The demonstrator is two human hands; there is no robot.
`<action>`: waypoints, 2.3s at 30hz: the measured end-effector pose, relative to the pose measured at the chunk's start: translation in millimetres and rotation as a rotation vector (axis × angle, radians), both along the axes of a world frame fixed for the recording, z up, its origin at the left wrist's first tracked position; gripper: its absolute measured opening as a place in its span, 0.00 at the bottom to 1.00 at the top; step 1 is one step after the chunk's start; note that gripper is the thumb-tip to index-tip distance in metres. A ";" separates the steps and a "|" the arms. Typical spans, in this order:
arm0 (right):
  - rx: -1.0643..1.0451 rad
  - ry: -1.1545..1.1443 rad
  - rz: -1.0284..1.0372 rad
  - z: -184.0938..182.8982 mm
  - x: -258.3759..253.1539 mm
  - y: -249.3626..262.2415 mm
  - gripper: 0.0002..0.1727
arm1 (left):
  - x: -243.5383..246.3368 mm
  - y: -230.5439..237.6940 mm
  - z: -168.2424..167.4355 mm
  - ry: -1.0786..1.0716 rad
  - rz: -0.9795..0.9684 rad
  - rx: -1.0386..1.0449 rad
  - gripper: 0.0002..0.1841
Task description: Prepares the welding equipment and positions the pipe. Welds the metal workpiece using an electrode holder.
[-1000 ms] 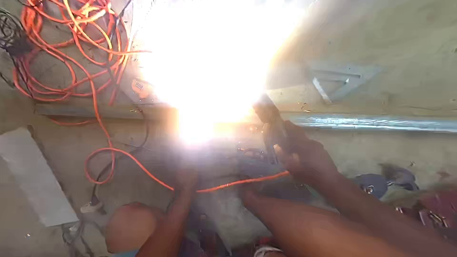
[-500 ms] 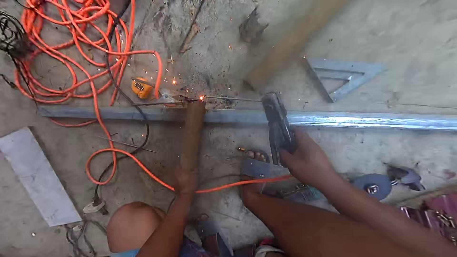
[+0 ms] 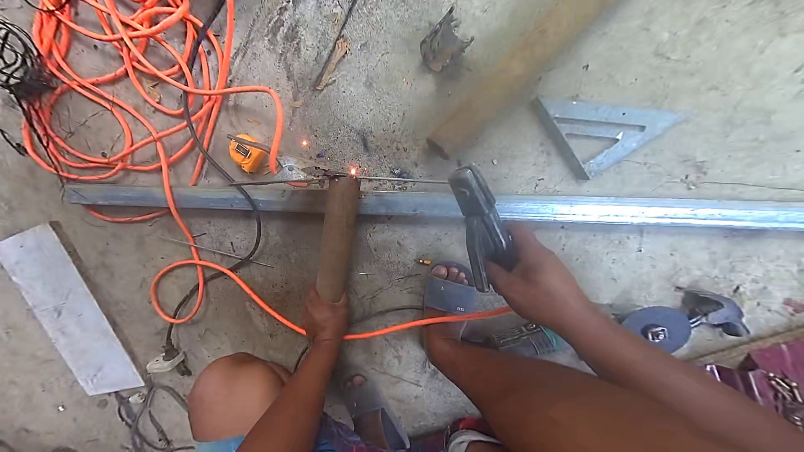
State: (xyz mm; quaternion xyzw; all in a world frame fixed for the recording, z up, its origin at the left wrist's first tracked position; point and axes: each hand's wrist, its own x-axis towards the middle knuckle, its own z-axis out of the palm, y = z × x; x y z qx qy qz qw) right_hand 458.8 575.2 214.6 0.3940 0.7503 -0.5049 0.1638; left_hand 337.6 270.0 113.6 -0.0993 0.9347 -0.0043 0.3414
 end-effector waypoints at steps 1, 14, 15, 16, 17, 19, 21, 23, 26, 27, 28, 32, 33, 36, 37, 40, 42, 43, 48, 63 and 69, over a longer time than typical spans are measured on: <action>-0.004 -0.005 0.000 0.1 -0.1 0.2 0.29 | -0.1 0.2 0.0 0.000 0.003 0.001 0.42; 0.151 0.026 0.136 4.2 -1.9 2.9 0.28 | 0.2 1.3 -2.0 0.022 0.002 -0.016 0.42; 0.177 0.031 0.158 5.0 -1.8 2.9 0.28 | 0.6 1.2 -2.6 0.024 -0.002 -0.019 0.42; 0.208 0.039 0.188 6.2 -2.1 2.8 0.28 | 0.9 1.1 -2.8 0.026 -0.005 -0.019 0.41; 0.248 0.057 0.226 7.0 -2.1 2.8 0.28 | 1.2 0.9 -3.0 0.028 -0.007 -0.018 0.41; 0.340 0.126 0.312 6.5 -1.8 3.7 0.27 | 1.6 0.6 -2.7 0.030 -0.007 -0.017 0.41; 0.389 0.159 0.369 4.9 -2.5 5.5 0.25 | 1.3 1.4 -2.6 0.033 -0.002 -0.017 0.41; 0.338 0.121 0.359 5.3 -3.1 6.7 0.28 | 0.9 2.3 -1.4 0.027 0.004 -0.012 0.42; 0.158 0.008 0.213 12.1 -4.8 4.5 0.32 | 1.5 2.4 0.7 0.035 0.007 0.029 0.42; 0.117 -0.004 0.138 12.5 -3.7 3.0 0.30 | 1.9 3.0 3.4 0.034 0.027 0.058 0.43; 0.106 0.017 0.068 9.7 -1.7 1.2 0.30 | 0.4 3.3 5.6 0.010 0.017 0.043 0.43; 0.031 0.019 -0.018 9.6 -1.1 0.2 0.31 | -0.9 2.7 5.6 -0.026 0.003 0.014 0.44; 0.037 0.015 0.000 7.8 -0.4 0.0 0.30 | -0.7 2.2 4.7 -0.026 -0.002 0.010 0.44; 0.046 0.028 0.030 4.5 0.4 0.2 0.30 | -0.3 0.3 1.6 -0.001 -0.020 0.004 0.44; 0.052 0.031 0.034 4.2 0.2 0.5 0.30 | -0.4 1.0 1.9 0.005 -0.018 0.002 0.43; 0.059 0.016 0.046 3.6 -0.3 1.3 0.29 | -0.7 2.4 2.2 0.001 0.000 -0.002 0.42; 0.070 0.020 0.055 2.0 0.1 1.1 0.29 | 0.2 1.1 0.2 0.012 0.000 -0.001 0.42; 0.072 0.021 0.056 1.7 0.2 1.1 0.29 | 0.5 0.8 -0.5 0.017 0.000 0.001 0.42; 0.055 0.006 0.058 1.6 -0.1 2.0 0.28 | 0.8 0.8 -0.9 0.018 0.003 -0.012 0.43; 0.105 0.056 0.058 11.5 -2.2 1.5 0.31 | -0.3 -0.9 0.9 -0.011 -0.010 0.007 0.44; 0.060 0.030 0.050 6.1 -1.6 0.9 0.31 | -1.2 1.3 2.7 0.003 -0.007 0.001 0.44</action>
